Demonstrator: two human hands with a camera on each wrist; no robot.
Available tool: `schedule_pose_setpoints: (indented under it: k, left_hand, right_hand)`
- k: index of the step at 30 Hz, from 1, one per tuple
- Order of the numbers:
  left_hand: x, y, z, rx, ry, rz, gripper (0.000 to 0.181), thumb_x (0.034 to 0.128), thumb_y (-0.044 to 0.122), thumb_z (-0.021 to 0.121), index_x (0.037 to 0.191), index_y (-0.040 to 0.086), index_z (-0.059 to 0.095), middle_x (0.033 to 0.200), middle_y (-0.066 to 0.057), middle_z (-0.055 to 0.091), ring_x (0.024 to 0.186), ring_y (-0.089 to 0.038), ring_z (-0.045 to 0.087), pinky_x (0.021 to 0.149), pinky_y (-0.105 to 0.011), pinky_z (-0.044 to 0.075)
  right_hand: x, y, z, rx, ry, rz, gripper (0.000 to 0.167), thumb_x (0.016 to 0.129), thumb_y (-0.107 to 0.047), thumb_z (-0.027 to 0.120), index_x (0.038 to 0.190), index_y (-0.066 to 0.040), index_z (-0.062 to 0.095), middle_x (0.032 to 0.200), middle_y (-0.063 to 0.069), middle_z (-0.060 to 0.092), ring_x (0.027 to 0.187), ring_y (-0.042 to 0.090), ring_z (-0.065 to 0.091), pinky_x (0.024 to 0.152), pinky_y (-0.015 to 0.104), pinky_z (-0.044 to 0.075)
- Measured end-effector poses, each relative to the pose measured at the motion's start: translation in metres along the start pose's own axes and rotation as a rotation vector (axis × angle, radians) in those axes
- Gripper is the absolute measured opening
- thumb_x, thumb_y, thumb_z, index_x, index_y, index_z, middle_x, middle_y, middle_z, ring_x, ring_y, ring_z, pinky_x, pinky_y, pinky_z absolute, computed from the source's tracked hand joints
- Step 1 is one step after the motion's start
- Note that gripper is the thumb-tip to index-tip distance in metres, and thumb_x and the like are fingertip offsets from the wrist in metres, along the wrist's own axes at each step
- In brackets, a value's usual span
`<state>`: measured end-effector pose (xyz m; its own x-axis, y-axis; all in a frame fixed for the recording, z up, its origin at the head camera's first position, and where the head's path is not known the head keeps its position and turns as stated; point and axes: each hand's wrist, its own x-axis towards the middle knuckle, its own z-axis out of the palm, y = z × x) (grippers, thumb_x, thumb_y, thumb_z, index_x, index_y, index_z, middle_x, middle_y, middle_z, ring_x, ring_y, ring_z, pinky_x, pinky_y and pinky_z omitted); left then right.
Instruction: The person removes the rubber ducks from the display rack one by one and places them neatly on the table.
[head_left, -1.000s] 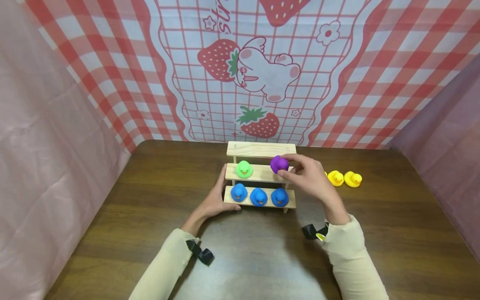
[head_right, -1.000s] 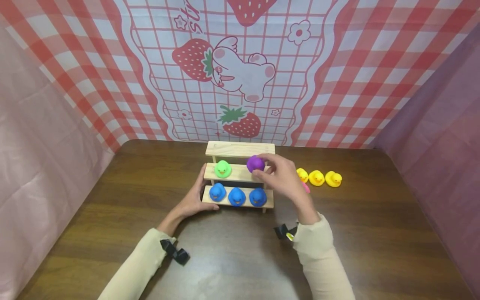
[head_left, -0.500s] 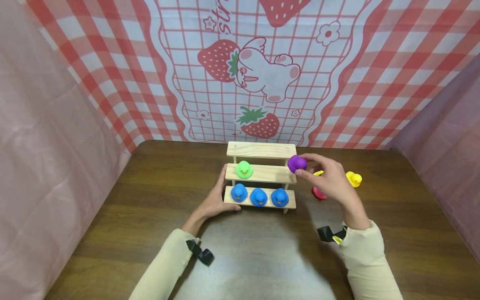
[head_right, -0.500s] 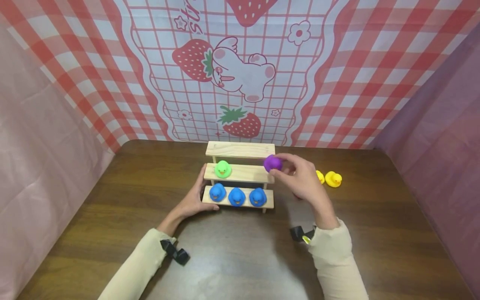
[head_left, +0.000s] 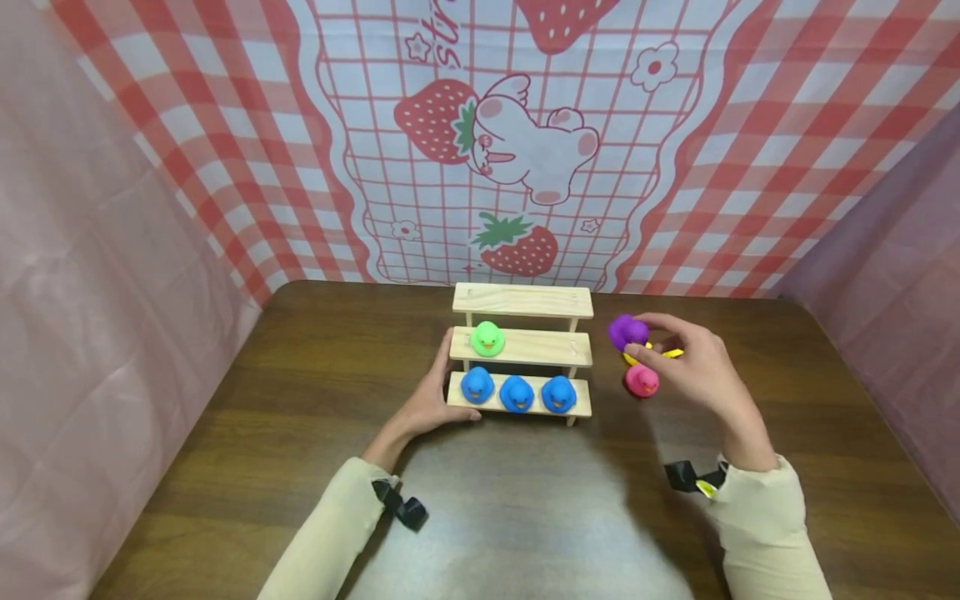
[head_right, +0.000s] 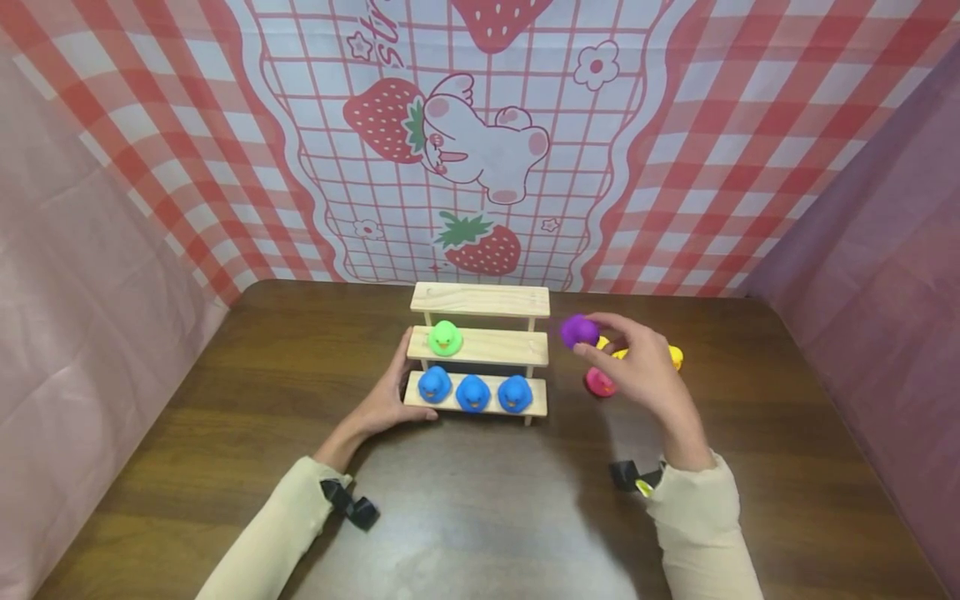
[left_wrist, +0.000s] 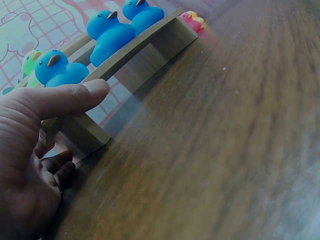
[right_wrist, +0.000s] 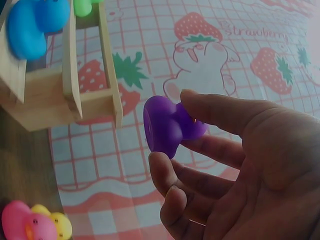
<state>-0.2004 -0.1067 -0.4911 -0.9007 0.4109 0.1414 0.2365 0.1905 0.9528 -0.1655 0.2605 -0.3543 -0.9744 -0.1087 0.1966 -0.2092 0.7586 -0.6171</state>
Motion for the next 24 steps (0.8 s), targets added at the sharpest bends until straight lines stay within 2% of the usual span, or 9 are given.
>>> schedule_pose_setpoints:
  k: [9, 17, 23, 24]
  left_hand:
    - [0.001, -0.002, 0.0, 0.0, 0.003, 0.007, 0.137, 0.0684, -0.001, 0.087, 0.162, 0.025, -0.01, 0.168, -0.018, 0.019, 0.148, -0.036, 0.035, 0.121, -0.055, 0.032]
    - [0.001, 0.0, 0.0, 0.021, 0.004, 0.001, 0.137, 0.0688, 0.0, 0.088, 0.162, 0.025, -0.01, 0.17, -0.013, 0.007, 0.15, -0.035, 0.031, 0.124, -0.052, 0.027]
    - [0.001, -0.001, 0.001, 0.024, 0.002, 0.003, 0.137, 0.0692, 0.001, 0.087, 0.162, 0.023, -0.01, 0.17, -0.014, 0.007, 0.151, -0.036, 0.03, 0.124, -0.052, 0.025]
    - [0.001, -0.001, 0.001, 0.024, 0.002, 0.003, 0.137, 0.0691, 0.001, 0.087, 0.162, 0.024, -0.01, 0.17, -0.014, 0.008, 0.151, -0.036, 0.03, 0.124, -0.052, 0.025]
  right_hand:
    - [-0.007, 0.018, -0.009, -0.02, 0.001, 0.044, 0.049, 0.091, -0.032, 0.073, 0.131, -0.005, 0.063, 0.116, 0.024, 0.069, 0.092, 0.031, 0.067, 0.059, 0.021, 0.051]
    - [-0.013, 0.035, -0.015, -0.009, -0.024, 0.077, 0.05, 0.093, -0.031, 0.07, 0.133, -0.002, 0.059, 0.121, 0.028, 0.065, 0.101, 0.044, 0.064, 0.061, 0.017, 0.052]
    - [-0.016, 0.049, -0.016, -0.019, -0.016, 0.079, 0.05, 0.093, -0.029, 0.071, 0.131, 0.0, 0.06, 0.122, 0.029, 0.064, 0.099, 0.043, 0.064, 0.061, 0.016, 0.052]
    - [-0.016, 0.052, -0.016, -0.024, -0.011, 0.078, 0.049, 0.092, -0.029, 0.071, 0.13, 0.0, 0.06, 0.121, 0.029, 0.065, 0.095, 0.038, 0.065, 0.06, 0.016, 0.051]
